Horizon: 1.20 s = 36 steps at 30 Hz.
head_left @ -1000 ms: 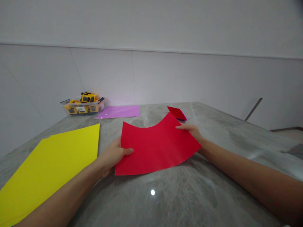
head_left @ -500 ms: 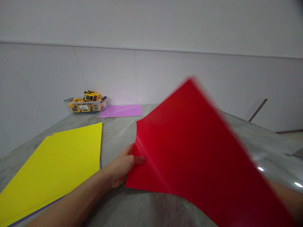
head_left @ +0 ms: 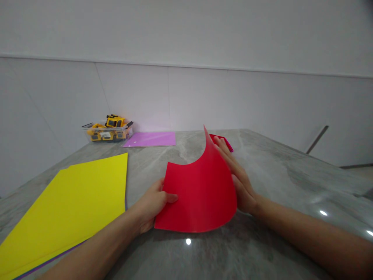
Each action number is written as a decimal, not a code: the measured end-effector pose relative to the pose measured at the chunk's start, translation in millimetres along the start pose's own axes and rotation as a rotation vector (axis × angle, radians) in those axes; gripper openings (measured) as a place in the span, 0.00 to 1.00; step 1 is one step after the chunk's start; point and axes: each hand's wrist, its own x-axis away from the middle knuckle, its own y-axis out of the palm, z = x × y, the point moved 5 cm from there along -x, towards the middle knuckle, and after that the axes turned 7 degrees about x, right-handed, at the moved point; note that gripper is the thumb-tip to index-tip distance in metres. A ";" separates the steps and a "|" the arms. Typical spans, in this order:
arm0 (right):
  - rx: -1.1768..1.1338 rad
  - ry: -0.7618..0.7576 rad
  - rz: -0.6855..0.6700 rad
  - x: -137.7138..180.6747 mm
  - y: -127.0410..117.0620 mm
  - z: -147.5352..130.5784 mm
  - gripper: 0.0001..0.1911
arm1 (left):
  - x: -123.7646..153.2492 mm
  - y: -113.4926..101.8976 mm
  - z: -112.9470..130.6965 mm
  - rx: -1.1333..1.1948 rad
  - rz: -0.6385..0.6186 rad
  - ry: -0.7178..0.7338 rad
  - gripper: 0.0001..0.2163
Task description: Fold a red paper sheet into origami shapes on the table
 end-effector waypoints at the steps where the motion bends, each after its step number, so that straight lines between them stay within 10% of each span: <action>1: -0.011 -0.024 -0.007 -1.8 1.0 -2.6 0.30 | -0.2 0.3 0.0 0.004 -0.007 0.012 0.27; 8: -0.052 -0.009 -0.285 -12.2 32.2 9.0 0.18 | -3.0 4.3 7.5 -0.186 -0.175 0.018 0.22; 11: -0.027 -0.009 -0.363 -9.9 39.2 14.1 0.17 | -8.5 -17.3 23.0 -0.650 0.045 0.059 0.22; 13: -0.016 -0.025 -0.414 -8.3 41.3 15.9 0.18 | -9.6 -27.6 41.8 -1.040 0.200 0.265 0.24; 17: 0.003 -0.067 -0.535 -6.4 44.0 16.7 0.24 | -8.6 -21.2 52.1 -1.546 0.050 0.629 0.16; 36: -0.018 -0.161 -0.666 -8.3 43.4 9.6 0.25 | 1.0 -18.3 48.4 -1.458 -0.174 0.504 0.23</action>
